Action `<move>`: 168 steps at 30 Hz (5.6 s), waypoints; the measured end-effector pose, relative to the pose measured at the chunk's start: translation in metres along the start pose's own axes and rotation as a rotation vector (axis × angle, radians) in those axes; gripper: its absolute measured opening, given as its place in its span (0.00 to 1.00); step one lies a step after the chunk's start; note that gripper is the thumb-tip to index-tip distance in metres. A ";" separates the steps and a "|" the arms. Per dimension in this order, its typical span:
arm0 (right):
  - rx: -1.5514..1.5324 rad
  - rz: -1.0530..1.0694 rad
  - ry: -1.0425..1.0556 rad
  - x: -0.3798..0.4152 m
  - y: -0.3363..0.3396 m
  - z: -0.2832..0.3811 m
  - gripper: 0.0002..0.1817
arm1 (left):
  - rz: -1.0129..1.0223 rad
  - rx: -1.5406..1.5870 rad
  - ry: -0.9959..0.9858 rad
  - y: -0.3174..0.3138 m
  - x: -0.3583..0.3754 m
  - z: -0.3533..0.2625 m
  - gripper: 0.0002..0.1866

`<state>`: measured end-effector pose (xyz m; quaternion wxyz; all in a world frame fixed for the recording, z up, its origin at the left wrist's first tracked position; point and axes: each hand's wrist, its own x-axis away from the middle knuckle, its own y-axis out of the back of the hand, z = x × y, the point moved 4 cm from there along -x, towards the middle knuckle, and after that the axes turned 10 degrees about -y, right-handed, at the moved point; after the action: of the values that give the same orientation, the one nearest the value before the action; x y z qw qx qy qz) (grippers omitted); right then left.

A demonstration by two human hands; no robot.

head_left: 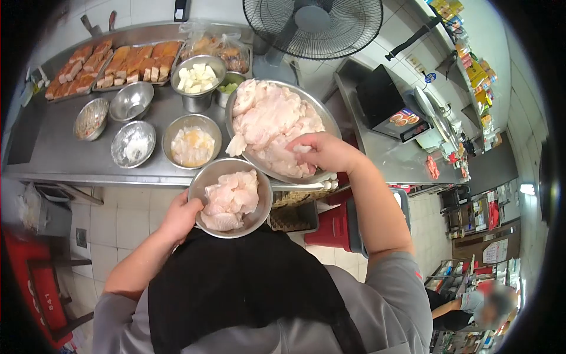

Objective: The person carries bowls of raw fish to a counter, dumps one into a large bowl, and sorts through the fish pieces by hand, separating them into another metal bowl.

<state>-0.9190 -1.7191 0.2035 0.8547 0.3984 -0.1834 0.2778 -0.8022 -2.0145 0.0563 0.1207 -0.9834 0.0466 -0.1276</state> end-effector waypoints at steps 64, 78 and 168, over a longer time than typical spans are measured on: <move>-0.340 0.125 0.316 -0.029 0.008 0.054 0.09 | -0.085 0.009 0.007 0.012 -0.002 -0.008 0.24; 0.112 -0.160 0.114 -0.055 -0.024 0.050 0.12 | -0.049 0.039 0.009 0.010 -0.005 -0.001 0.25; 0.987 -0.220 0.176 -0.100 -0.025 0.036 0.24 | -0.004 0.017 0.031 0.011 -0.009 -0.003 0.23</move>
<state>-0.9844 -1.7928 0.1577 0.6010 0.7466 0.0852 0.2722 -0.8121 -2.0248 0.0546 0.1279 -0.9803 0.0456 -0.1435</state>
